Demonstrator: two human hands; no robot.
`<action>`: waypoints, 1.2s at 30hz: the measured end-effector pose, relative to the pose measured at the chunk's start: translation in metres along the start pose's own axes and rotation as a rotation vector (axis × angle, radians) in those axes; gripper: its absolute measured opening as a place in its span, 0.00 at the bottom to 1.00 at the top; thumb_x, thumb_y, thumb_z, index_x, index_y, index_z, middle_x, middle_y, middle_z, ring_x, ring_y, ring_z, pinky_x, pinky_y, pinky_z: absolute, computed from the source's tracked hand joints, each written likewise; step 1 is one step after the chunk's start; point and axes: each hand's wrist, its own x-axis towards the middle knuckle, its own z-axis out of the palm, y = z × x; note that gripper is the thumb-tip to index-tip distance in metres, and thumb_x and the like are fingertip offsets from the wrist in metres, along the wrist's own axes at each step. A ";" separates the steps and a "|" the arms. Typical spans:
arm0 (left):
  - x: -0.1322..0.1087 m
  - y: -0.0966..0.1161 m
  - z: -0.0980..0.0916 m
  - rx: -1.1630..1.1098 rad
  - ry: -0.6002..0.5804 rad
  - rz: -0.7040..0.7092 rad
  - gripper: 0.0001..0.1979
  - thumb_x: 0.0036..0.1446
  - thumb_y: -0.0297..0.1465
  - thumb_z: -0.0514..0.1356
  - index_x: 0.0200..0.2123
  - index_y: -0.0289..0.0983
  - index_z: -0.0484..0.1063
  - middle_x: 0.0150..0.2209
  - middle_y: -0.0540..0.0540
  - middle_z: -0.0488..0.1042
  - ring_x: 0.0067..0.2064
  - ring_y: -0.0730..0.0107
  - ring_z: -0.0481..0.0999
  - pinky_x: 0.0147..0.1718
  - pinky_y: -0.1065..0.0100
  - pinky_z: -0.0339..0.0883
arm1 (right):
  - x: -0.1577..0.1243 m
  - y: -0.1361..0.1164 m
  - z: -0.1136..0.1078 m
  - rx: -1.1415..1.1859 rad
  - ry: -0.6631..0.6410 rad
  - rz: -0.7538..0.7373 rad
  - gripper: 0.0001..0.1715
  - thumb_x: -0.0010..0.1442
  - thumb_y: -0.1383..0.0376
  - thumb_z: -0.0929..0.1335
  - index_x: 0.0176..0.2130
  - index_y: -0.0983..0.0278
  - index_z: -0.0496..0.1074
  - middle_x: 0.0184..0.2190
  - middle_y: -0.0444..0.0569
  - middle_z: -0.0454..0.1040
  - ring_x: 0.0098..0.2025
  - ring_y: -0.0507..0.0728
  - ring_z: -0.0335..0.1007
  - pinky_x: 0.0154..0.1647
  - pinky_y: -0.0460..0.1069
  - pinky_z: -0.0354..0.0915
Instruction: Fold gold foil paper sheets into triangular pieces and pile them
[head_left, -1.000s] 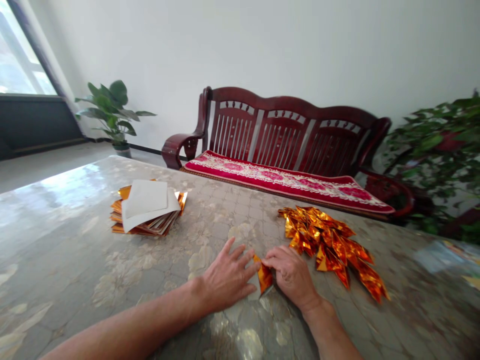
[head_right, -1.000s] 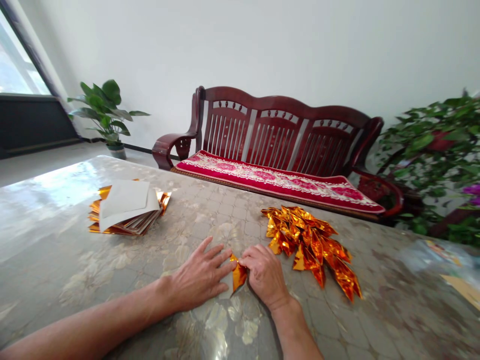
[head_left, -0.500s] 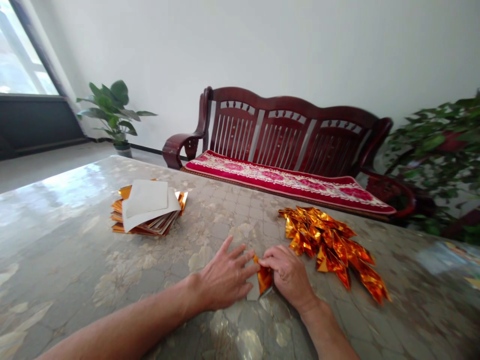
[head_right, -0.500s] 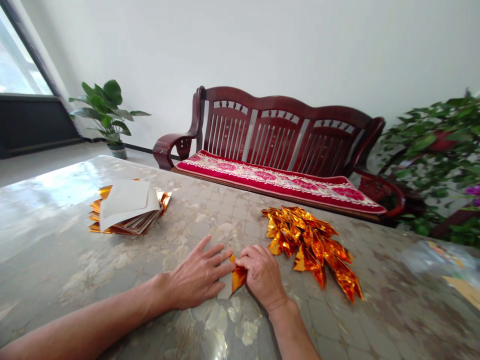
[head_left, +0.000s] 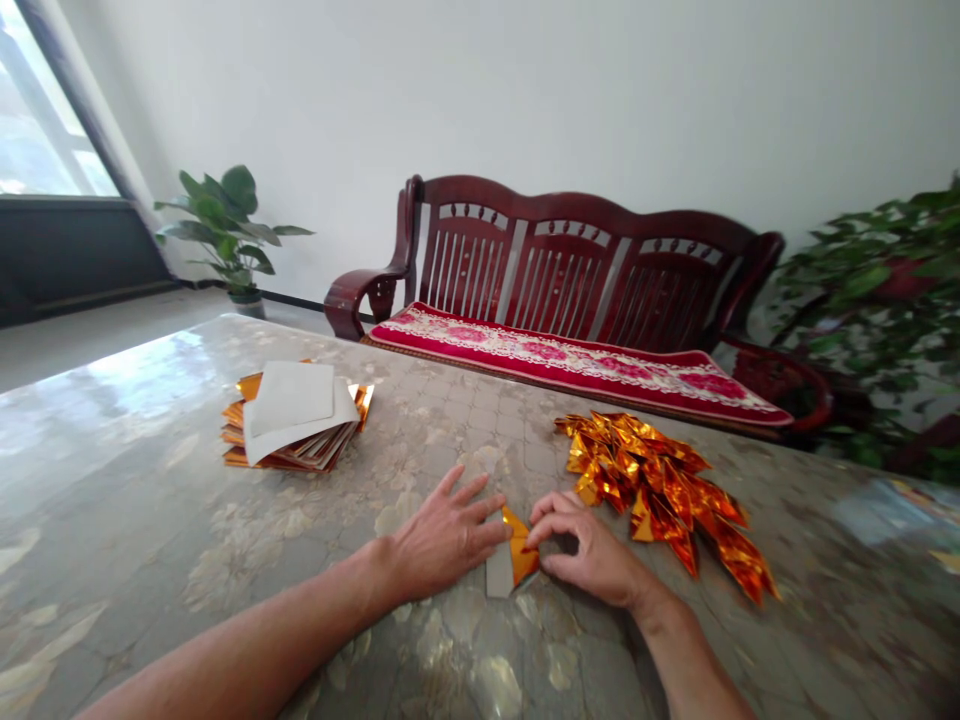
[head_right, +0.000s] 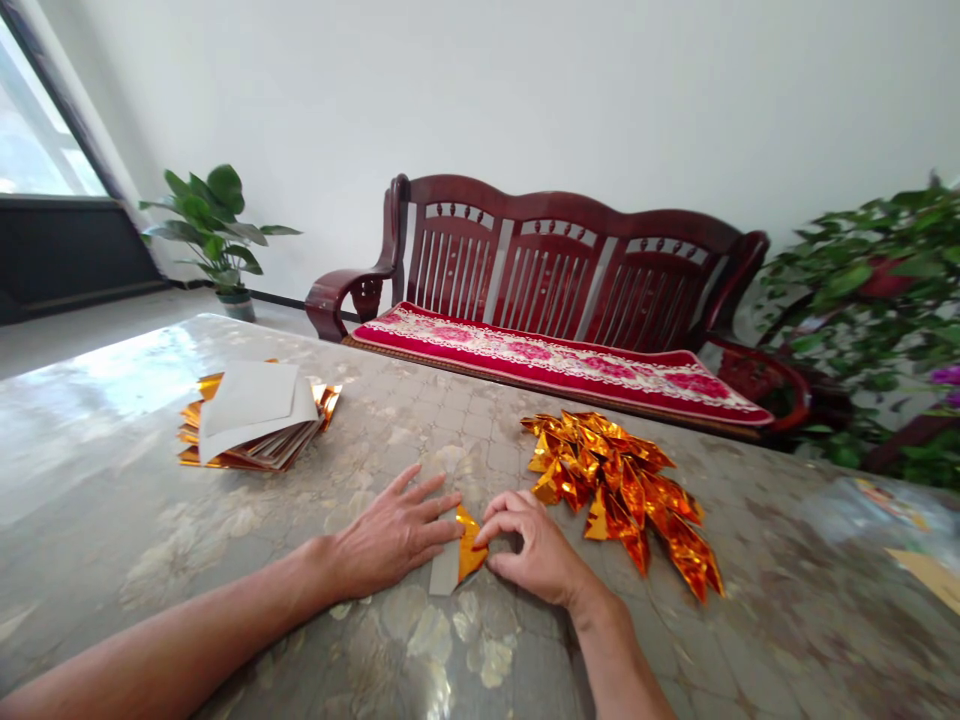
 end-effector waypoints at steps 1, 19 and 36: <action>0.001 -0.001 0.001 -0.007 0.006 0.014 0.12 0.68 0.36 0.52 0.51 0.49 0.71 0.58 0.49 0.70 0.63 0.56 0.62 0.61 0.48 0.52 | 0.000 0.000 0.001 -0.009 0.002 0.010 0.14 0.47 0.75 0.71 0.31 0.56 0.79 0.38 0.45 0.74 0.45 0.58 0.68 0.50 0.54 0.62; 0.010 0.022 -0.001 -0.202 0.003 -0.142 0.20 0.54 0.50 0.63 0.41 0.41 0.76 0.41 0.47 0.78 0.45 0.59 0.75 0.50 0.58 0.61 | 0.005 -0.016 0.014 -0.223 0.067 0.135 0.07 0.50 0.71 0.72 0.26 0.59 0.74 0.34 0.43 0.74 0.42 0.56 0.64 0.44 0.50 0.58; 0.009 0.032 0.002 -0.199 -0.039 -0.260 0.19 0.52 0.45 0.68 0.43 0.43 0.72 0.46 0.49 0.76 0.50 0.59 0.71 0.55 0.55 0.54 | 0.005 -0.020 0.016 -0.247 0.068 0.191 0.08 0.51 0.67 0.74 0.30 0.59 0.71 0.34 0.40 0.72 0.42 0.56 0.63 0.43 0.49 0.56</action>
